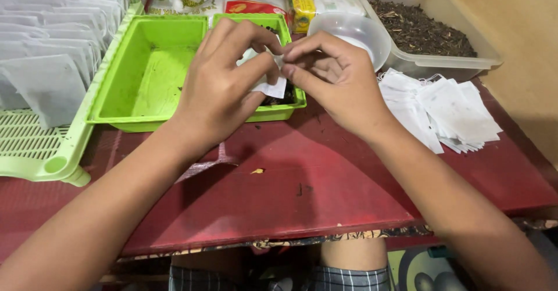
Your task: Filling small filter bags with dried tea leaves using a spoon at a packaging station
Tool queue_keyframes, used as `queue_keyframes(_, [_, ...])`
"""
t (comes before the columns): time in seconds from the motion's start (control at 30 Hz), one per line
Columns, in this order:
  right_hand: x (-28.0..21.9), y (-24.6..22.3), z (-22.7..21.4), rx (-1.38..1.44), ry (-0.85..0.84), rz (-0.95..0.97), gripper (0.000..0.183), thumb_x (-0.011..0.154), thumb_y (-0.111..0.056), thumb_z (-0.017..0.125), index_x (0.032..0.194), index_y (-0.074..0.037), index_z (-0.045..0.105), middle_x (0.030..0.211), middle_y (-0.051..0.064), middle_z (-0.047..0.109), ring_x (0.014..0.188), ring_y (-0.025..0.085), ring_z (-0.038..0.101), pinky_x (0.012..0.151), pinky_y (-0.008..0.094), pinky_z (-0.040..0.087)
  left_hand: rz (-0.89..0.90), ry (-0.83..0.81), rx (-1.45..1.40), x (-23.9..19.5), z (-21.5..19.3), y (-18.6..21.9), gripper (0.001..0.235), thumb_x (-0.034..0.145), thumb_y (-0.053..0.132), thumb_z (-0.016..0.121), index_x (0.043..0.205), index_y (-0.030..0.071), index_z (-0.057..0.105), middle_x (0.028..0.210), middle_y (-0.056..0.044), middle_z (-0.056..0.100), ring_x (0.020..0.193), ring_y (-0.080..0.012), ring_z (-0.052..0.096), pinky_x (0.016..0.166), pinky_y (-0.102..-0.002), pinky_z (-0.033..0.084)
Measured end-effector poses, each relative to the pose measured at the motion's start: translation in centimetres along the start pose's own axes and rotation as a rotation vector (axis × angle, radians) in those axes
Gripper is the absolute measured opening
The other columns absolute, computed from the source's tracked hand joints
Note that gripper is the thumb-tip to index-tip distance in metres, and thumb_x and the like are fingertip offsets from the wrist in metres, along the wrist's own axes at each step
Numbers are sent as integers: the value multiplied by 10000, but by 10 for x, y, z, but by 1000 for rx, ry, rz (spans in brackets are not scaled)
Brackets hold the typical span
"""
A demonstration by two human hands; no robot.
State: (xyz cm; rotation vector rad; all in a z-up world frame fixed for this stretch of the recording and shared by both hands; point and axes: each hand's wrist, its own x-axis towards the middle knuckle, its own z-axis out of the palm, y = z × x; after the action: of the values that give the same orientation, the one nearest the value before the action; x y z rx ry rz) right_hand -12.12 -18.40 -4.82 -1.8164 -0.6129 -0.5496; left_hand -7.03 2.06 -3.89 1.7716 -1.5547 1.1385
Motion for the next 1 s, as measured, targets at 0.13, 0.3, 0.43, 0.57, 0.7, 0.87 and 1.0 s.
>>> queue_keyframes(0.13, [-2,0,0,-11,44,64,172,947,33,765,1053,-58,665,1010,50,696,965,97,671,960,198,554,-2,3,-21,1,-3,4,194,812,-159,592,878,11,526,1118,-143,587,926,-340,459,800,-441,391])
queue_keyframes(0.3, [-2,5,1,48,142,91,269,915,24,814,949,-99,577,897,11,639,802,42,597,807,155,512,-77,-39,-31,4,-8,7,513,949,481,812,1017,31,575,1187,-152,555,1029,-357,508,894,-472,415])
queue_keyframes(0.43, [-3,4,1,55,191,85,286,882,15,852,931,-103,595,870,0,627,794,37,596,766,155,537,-200,-16,-66,6,-8,8,403,979,377,735,1109,38,563,1215,-156,543,1073,-355,510,907,-475,401])
queue_keyframes(0.57, [-3,4,1,23,158,54,284,892,-18,860,919,-84,585,886,20,627,789,46,589,736,166,531,-266,-27,-232,3,-3,-3,301,1036,270,702,1180,22,611,1163,-113,629,1093,-301,582,949,-407,402])
queue_keyframes(0.7, [-3,11,2,22,139,46,241,908,-5,827,1018,-54,618,974,50,659,949,98,661,912,203,591,-297,-17,-344,-3,4,-9,253,1021,275,722,1041,30,664,1019,-69,718,954,-228,662,910,-364,431])
queue_keyframes(0.87, [-2,11,2,41,174,36,168,940,17,787,1037,-25,657,1009,84,691,945,109,676,891,204,600,-325,58,-283,-2,3,-6,142,1048,133,697,991,8,732,969,-100,755,899,-237,691,841,-360,469])
queue_keyframes(1.0, [-1,8,2,9,166,5,117,968,28,746,1051,-21,680,1079,122,718,1080,165,700,979,245,614,-316,120,-229,-2,2,-4,129,1050,100,695,1067,13,789,1103,-141,776,1027,-262,740,921,-376,479])
